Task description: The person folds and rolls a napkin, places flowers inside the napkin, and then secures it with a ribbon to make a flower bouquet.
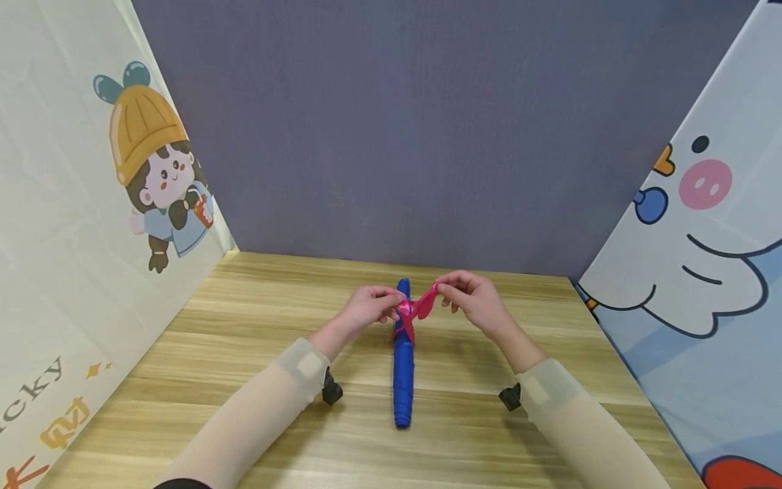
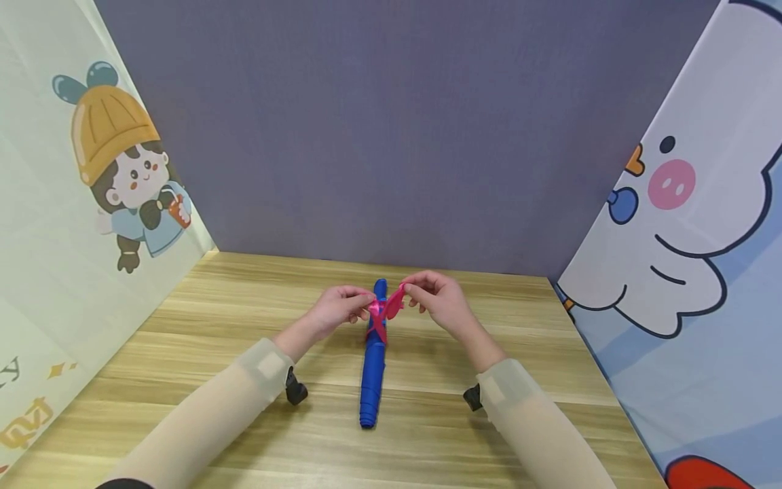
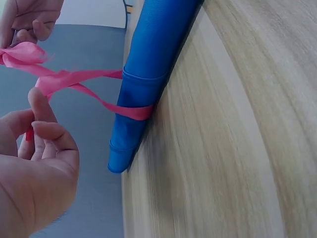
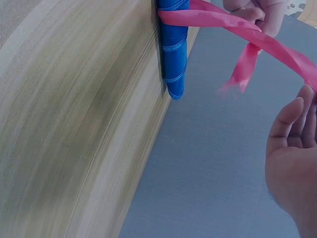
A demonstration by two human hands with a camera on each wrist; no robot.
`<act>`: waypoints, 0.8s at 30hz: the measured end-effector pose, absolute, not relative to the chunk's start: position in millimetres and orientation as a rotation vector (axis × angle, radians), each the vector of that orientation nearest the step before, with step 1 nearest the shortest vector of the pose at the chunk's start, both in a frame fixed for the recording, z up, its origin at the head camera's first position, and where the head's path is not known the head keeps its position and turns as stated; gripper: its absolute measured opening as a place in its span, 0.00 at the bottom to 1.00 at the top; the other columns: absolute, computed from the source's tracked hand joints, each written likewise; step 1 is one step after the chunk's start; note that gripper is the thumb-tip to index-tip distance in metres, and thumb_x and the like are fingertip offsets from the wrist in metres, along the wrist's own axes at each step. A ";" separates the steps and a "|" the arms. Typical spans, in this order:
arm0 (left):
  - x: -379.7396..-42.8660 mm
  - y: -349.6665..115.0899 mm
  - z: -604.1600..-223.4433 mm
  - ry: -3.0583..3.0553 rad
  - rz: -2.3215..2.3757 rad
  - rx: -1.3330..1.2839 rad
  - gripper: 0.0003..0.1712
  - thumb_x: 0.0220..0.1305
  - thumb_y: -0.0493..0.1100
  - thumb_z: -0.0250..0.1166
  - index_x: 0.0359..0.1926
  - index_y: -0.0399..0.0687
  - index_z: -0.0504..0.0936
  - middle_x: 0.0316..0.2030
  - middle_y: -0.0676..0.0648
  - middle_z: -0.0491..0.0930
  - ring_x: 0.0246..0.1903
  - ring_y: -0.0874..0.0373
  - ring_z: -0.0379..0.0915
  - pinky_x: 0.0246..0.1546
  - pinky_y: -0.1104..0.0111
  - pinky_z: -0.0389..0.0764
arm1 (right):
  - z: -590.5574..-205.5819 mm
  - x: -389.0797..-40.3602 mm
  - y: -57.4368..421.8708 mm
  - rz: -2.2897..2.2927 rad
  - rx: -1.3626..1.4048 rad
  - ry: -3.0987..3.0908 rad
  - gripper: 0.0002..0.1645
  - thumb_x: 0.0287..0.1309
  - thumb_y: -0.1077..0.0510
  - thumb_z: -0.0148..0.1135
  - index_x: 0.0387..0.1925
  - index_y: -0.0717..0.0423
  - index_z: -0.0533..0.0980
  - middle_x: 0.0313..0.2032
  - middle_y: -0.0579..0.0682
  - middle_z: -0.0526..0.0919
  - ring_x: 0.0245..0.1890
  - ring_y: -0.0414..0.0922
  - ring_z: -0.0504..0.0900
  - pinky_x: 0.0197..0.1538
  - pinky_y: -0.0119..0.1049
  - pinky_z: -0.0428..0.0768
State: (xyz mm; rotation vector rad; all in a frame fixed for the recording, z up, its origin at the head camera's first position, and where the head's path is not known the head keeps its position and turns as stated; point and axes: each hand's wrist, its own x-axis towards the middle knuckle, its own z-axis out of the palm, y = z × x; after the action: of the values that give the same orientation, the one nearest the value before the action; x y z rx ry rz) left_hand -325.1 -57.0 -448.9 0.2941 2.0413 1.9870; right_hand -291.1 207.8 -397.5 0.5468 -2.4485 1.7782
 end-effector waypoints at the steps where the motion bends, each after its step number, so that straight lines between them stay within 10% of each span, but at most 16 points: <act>1: -325.2 -56.2 -449.1 2.042 1.986 0.281 0.16 0.78 0.42 0.69 0.58 0.35 0.89 0.35 0.52 0.90 0.32 0.58 0.85 0.31 0.73 0.76 | -397.6 -291.0 207.8 1.778 0.547 -2.448 0.15 0.78 0.56 0.68 0.54 0.63 0.86 0.33 0.44 0.89 0.33 0.40 0.85 0.36 0.37 0.86; 10: -323.1 -52.8 -449.3 2.045 1.965 0.286 0.15 0.80 0.42 0.67 0.55 0.34 0.89 0.28 0.51 0.84 0.23 0.65 0.73 0.27 0.73 0.72 | -398.2 -290.1 208.0 1.756 0.552 -2.458 0.13 0.78 0.56 0.68 0.53 0.61 0.87 0.33 0.44 0.88 0.35 0.51 0.86 0.36 0.38 0.86; 24: -318.8 -56.7 -461.0 2.425 1.467 0.679 0.25 0.69 0.30 0.69 0.66 0.47 0.87 0.52 0.43 0.90 0.47 0.56 0.83 0.41 0.68 0.85 | -398.7 -288.5 207.1 1.780 0.549 -2.463 0.13 0.78 0.55 0.68 0.54 0.60 0.87 0.33 0.44 0.88 0.31 0.40 0.83 0.35 0.32 0.83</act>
State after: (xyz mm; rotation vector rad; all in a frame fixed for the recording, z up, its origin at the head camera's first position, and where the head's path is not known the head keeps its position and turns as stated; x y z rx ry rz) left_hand -318.8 -56.7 -461.0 0.6788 2.4250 1.4673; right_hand -288.5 207.1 -398.7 0.5489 -2.4633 1.7798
